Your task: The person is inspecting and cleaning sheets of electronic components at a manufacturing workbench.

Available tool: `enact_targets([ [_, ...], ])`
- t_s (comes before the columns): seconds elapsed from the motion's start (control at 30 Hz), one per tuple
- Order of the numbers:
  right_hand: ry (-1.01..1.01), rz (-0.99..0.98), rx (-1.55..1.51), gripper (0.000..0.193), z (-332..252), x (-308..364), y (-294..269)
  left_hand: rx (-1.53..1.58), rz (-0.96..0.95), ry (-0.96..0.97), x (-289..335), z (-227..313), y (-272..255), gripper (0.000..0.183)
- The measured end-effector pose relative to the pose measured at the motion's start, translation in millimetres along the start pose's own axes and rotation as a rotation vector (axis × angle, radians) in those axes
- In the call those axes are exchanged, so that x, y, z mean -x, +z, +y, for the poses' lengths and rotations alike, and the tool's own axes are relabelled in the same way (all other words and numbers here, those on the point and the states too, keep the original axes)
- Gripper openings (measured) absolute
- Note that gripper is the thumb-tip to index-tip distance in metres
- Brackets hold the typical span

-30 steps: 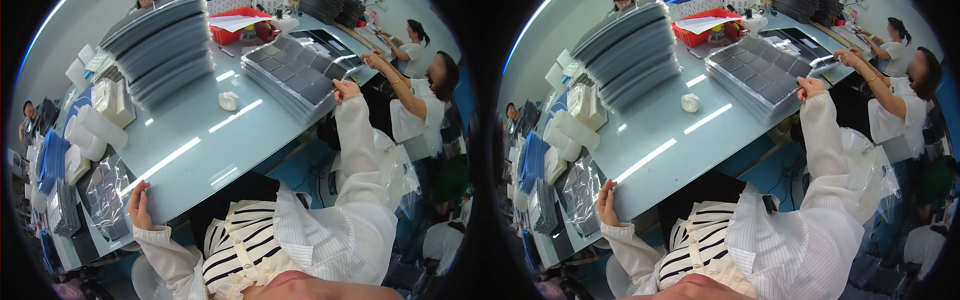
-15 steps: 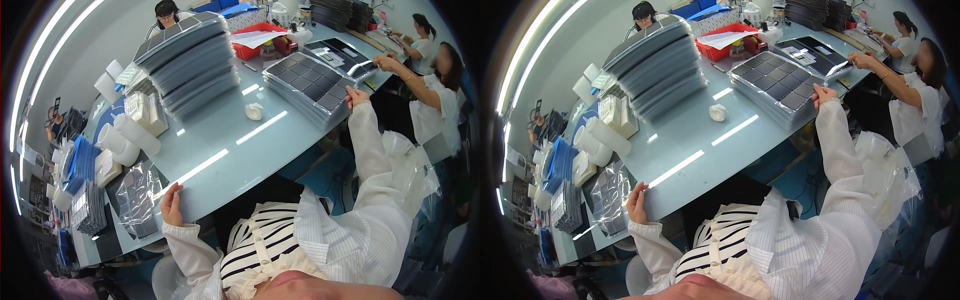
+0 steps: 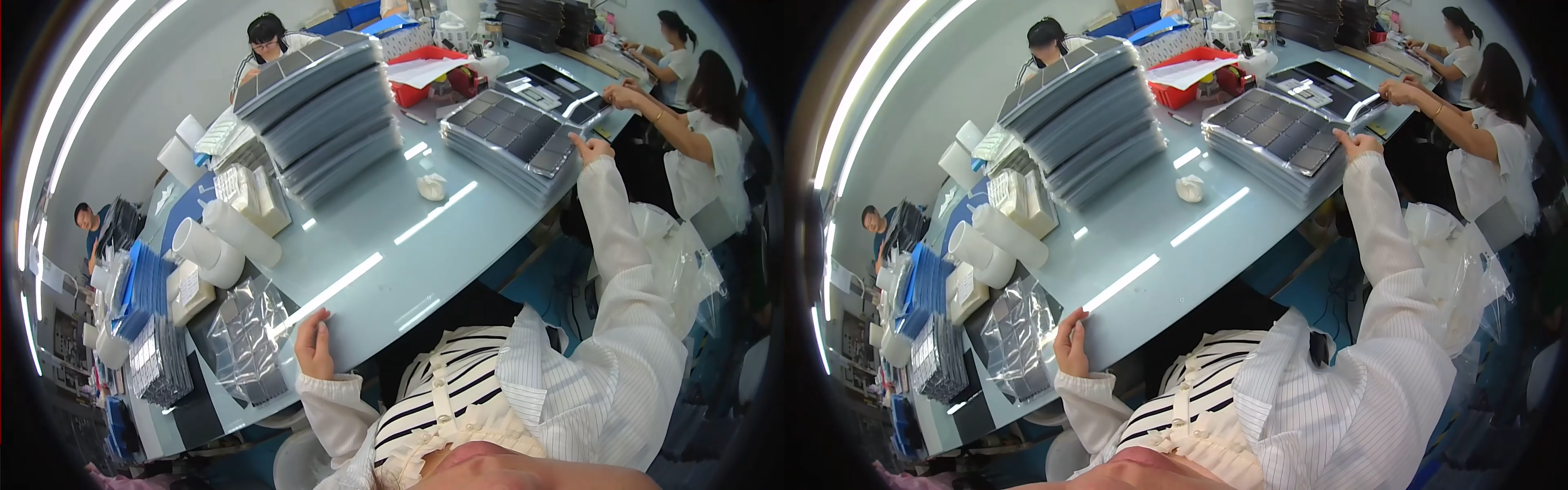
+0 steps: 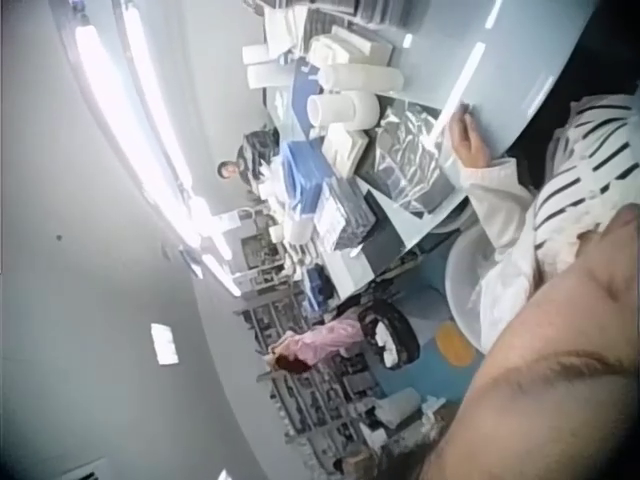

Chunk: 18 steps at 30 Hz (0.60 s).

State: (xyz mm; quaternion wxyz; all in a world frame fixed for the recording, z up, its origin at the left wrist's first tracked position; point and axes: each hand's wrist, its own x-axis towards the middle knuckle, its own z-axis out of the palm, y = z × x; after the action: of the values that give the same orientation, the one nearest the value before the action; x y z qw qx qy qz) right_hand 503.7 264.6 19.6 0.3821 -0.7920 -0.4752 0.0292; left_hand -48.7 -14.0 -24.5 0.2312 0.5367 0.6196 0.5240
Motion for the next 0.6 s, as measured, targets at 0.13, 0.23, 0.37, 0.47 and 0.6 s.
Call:
enact_targets([
  [0.13, -0.115, 0.122, 0.070, 0.059, -41.3, 12.5, -30.1, -0.050, -0.027, 0.042, -0.3, 3.0, -1.6, 0.023],
  [0.23, -0.358, 0.118, -0.003, 0.050, -92.2, 6.6, -58.6, -0.059, -0.038, 0.056, -3.6, 6.5, -4.0, 0.022],
  [0.37, -0.754, 0.156, -0.206, 0.027, -206.0, 15.3, -59.7, -0.079, -0.009, 0.035, -9.6, 9.9, -1.6, 0.018],
  [0.47, -1.173, 0.204, -0.163, 0.043, -296.8, 27.3, -26.9, -0.115, -0.007, 0.021, -14.1, 6.1, -3.6, 0.017],
  [0.6, -1.400, 0.065, -0.164, 0.062, -394.5, 46.4, 32.3, -0.121, -0.003, 0.008, -17.4, 8.4, -4.2, 0.015],
])
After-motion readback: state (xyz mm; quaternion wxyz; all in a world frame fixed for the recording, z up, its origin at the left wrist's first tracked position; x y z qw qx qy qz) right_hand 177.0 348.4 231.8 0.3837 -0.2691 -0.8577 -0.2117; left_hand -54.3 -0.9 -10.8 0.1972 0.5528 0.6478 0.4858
